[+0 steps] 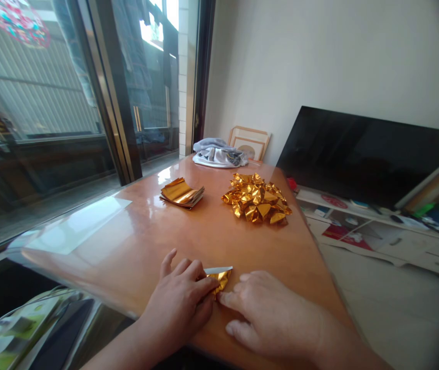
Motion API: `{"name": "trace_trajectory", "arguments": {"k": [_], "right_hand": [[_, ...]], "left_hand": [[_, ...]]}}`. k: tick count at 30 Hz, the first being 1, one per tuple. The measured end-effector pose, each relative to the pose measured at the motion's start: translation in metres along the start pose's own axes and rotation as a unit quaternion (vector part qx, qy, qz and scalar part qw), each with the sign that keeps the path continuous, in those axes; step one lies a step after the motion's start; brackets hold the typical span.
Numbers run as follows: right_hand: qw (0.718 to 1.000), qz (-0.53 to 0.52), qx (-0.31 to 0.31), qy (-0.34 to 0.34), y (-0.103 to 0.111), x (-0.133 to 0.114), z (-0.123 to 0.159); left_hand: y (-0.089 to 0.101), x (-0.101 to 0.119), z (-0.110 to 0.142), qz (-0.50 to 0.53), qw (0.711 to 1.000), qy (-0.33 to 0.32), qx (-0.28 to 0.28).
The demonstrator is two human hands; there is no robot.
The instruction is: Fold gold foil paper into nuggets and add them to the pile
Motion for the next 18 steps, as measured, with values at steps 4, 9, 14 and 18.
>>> {"name": "trace_trajectory", "arguments": {"k": [4,9,14,18], "right_hand": [[1.000,0.003,0.004,0.006,0.001,0.000,-0.001],[0.998,0.032,0.040,-0.038,0.004,0.006,-0.004],[0.994,0.064,-0.023,-0.085,-0.001,0.001,-0.008],[0.989,0.077,-0.070,-0.105,-0.002,-0.005,-0.007]], "left_hand": [[0.001,0.000,-0.001,-0.006,1.000,-0.003,-0.007],[-0.002,-0.001,-0.001,-0.003,1.000,-0.005,-0.002],[-0.004,-0.002,-0.001,0.002,1.000,-0.009,0.009],[-0.004,-0.002,-0.002,0.005,1.000,-0.008,0.008]]}}
Point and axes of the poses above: each hand's wrist, its own z-axis away from the middle knuckle, its own y-axis out of the back of the hand, x = y × z, the point moved 4 cm from there along -z, towards the middle knuckle, and after that the axes turned 9 degrees about y, right-handed, at the moved point
